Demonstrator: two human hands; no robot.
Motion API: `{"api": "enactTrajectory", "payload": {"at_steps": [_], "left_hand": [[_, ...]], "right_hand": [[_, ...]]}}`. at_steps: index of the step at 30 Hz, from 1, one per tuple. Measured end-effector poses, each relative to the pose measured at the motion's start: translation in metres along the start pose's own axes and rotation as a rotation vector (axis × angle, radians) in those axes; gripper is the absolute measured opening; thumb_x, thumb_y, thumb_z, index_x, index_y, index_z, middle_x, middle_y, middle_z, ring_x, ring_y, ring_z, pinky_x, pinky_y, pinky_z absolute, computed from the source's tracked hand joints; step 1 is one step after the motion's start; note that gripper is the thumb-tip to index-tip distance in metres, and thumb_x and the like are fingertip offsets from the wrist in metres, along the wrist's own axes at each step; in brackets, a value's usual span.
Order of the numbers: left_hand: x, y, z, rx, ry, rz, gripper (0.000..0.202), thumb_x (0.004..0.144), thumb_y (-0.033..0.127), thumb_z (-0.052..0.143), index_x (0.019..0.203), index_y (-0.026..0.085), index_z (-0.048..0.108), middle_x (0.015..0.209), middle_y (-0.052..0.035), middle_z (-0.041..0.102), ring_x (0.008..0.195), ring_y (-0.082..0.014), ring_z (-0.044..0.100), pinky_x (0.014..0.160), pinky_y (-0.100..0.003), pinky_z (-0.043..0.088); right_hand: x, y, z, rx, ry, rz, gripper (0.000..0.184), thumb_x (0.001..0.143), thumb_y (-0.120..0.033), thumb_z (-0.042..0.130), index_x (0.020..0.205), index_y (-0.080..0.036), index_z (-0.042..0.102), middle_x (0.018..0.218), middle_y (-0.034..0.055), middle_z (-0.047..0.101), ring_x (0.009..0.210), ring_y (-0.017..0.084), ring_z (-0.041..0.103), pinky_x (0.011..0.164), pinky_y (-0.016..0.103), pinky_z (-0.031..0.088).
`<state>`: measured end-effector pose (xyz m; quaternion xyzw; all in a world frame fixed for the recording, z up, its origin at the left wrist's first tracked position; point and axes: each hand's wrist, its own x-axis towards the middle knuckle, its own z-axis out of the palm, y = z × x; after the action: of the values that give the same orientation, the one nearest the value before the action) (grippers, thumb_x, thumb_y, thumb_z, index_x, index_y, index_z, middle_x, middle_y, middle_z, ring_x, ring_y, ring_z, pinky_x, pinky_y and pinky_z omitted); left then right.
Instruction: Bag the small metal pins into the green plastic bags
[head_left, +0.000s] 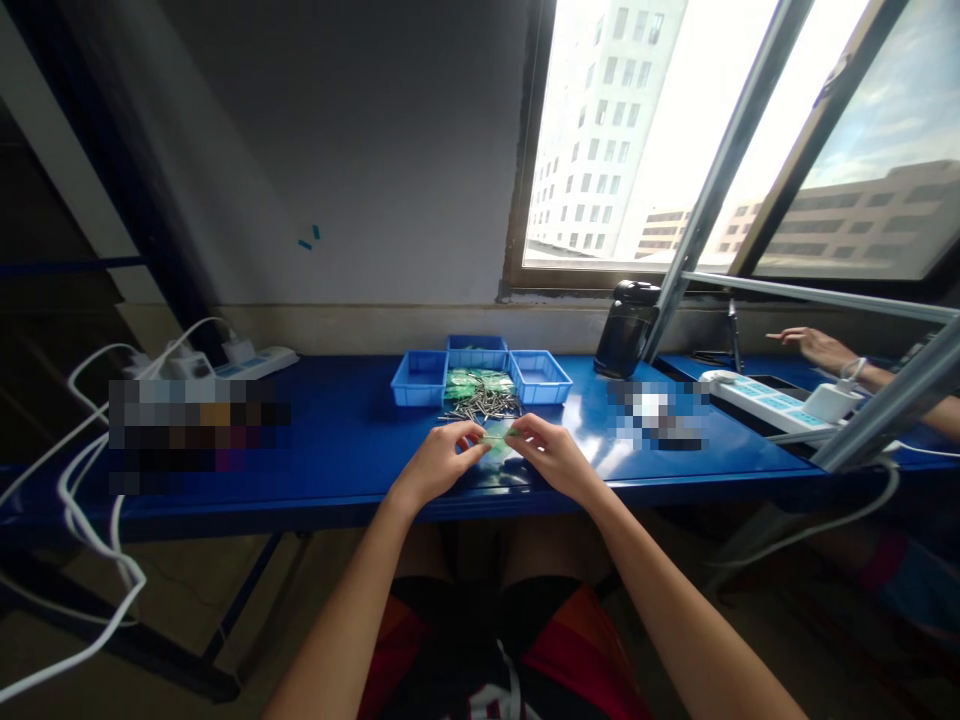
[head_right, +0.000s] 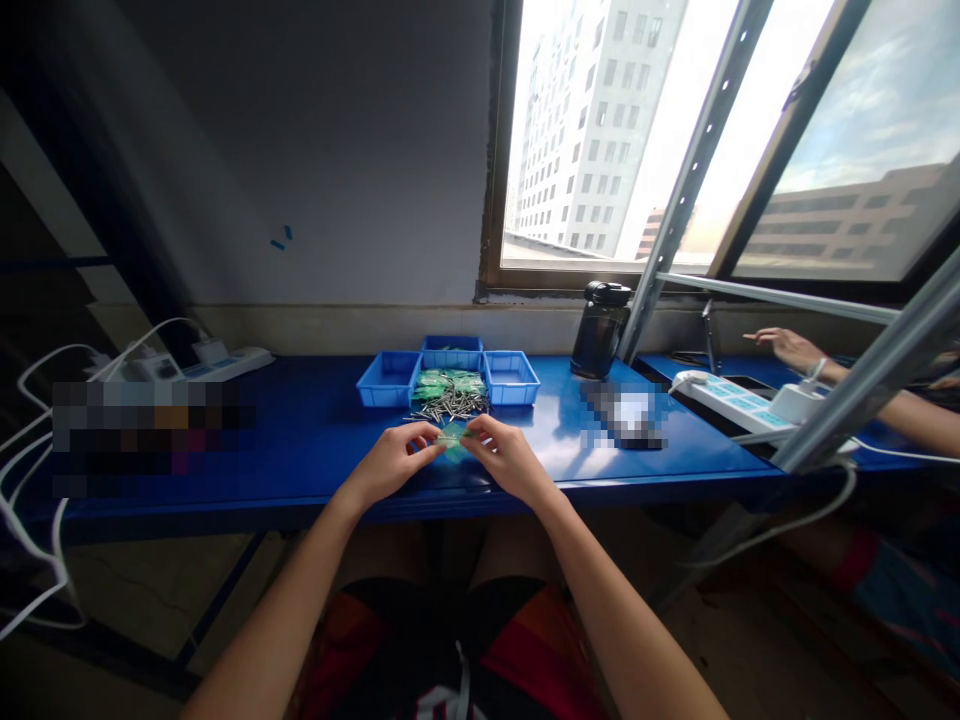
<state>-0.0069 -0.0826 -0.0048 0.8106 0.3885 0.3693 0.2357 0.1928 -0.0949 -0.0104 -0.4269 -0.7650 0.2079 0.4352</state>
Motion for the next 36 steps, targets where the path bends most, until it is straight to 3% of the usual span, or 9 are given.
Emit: {"api": "enactTrajectory", "payload": {"at_steps": [4,8,14,17,23,25,28,32,36], "left_hand": [[-0.002,-0.001,-0.002,0.018,0.159,0.064,0.021,0.080,0.036,0.055,0.087,0.018,0.064,0.083,-0.0012,0.063,0.065,-0.0110,0.054,0.060,-0.022,0.044],[-0.004,0.002,-0.001,0.112,0.189,0.172,0.019,0.083,0.033,0.053,0.088,0.020,0.065,0.082,-0.0019,0.061,0.069,-0.0112,0.055,0.065,-0.022,0.044],[-0.007,-0.005,-0.011,0.243,0.066,0.044,0.024,0.084,0.031,0.049,0.104,0.022,0.059,0.092,-0.0017,0.063,0.078,-0.0143,0.059,0.067,-0.023,0.045],[-0.006,-0.010,-0.023,0.343,-0.019,-0.005,0.022,0.085,0.031,0.045,0.097,0.023,0.062,0.095,-0.0011,0.064,0.080,-0.0160,0.059,0.068,-0.024,0.045],[0.002,-0.005,-0.027,0.576,-0.185,0.028,0.021,0.085,0.028,0.043,0.093,0.022,0.061,0.093,-0.0029,0.063,0.083,-0.0177,0.060,0.071,-0.025,0.044],[0.005,-0.004,-0.023,0.660,-0.211,0.042,0.021,0.085,0.027,0.042,0.091,0.021,0.061,0.090,-0.0035,0.062,0.082,-0.0183,0.060,0.069,-0.025,0.044],[0.006,-0.006,-0.019,0.717,-0.212,0.041,0.021,0.087,0.027,0.041,0.092,0.020,0.060,0.090,-0.0045,0.061,0.082,-0.0178,0.060,0.069,-0.024,0.044],[0.006,-0.008,-0.019,0.691,-0.205,0.073,0.021,0.087,0.028,0.039,0.093,0.021,0.058,0.091,-0.0048,0.061,0.081,-0.0185,0.060,0.067,-0.025,0.044],[0.012,-0.010,-0.023,0.699,-0.232,0.106,0.019,0.085,0.027,0.041,0.090,0.021,0.059,0.087,-0.0049,0.062,0.077,-0.0187,0.061,0.062,-0.024,0.043]], "right_hand": [[0.004,0.003,0.001,-0.099,-0.047,-0.073,0.023,0.081,-0.037,0.053,0.074,-0.017,0.061,0.075,0.0020,0.059,0.066,0.011,0.053,0.060,0.022,0.043],[0.010,0.008,0.001,-0.205,-0.078,-0.117,0.025,0.082,-0.036,0.053,0.069,-0.016,0.062,0.071,0.0019,0.059,0.062,0.009,0.051,0.059,0.021,0.041],[0.052,0.020,-0.019,-0.362,-0.064,-0.196,0.024,0.080,-0.037,0.055,0.071,-0.016,0.064,0.070,0.0022,0.060,0.061,0.010,0.052,0.059,0.021,0.039],[0.092,0.021,-0.026,-0.514,-0.012,-0.173,0.023,0.079,-0.035,0.054,0.072,-0.016,0.065,0.070,0.0028,0.061,0.062,0.011,0.054,0.061,0.021,0.039],[0.172,0.014,-0.012,-0.804,0.204,0.068,0.027,0.085,-0.033,0.044,0.097,-0.020,0.063,0.102,0.0082,0.061,0.085,0.019,0.058,0.073,0.027,0.042],[0.186,0.013,-0.004,-0.844,0.185,0.122,0.036,0.082,-0.037,0.049,0.111,-0.018,0.057,0.111,0.0113,0.057,0.092,0.022,0.057,0.073,0.028,0.043],[0.183,0.016,0.009,-0.891,0.028,0.094,0.039,0.081,-0.038,0.052,0.113,-0.016,0.055,0.113,0.0132,0.056,0.097,0.023,0.055,0.076,0.028,0.043],[0.148,0.020,0.019,-0.940,-0.332,-0.180,0.027,0.082,-0.031,0.050,0.101,-0.014,0.061,0.100,0.0124,0.062,0.092,0.021,0.057,0.076,0.026,0.041],[0.116,0.018,0.015,-0.975,-0.376,-0.250,0.027,0.087,-0.031,0.043,0.093,-0.012,0.062,0.095,0.0138,0.062,0.089,0.021,0.057,0.076,0.027,0.040]]}}
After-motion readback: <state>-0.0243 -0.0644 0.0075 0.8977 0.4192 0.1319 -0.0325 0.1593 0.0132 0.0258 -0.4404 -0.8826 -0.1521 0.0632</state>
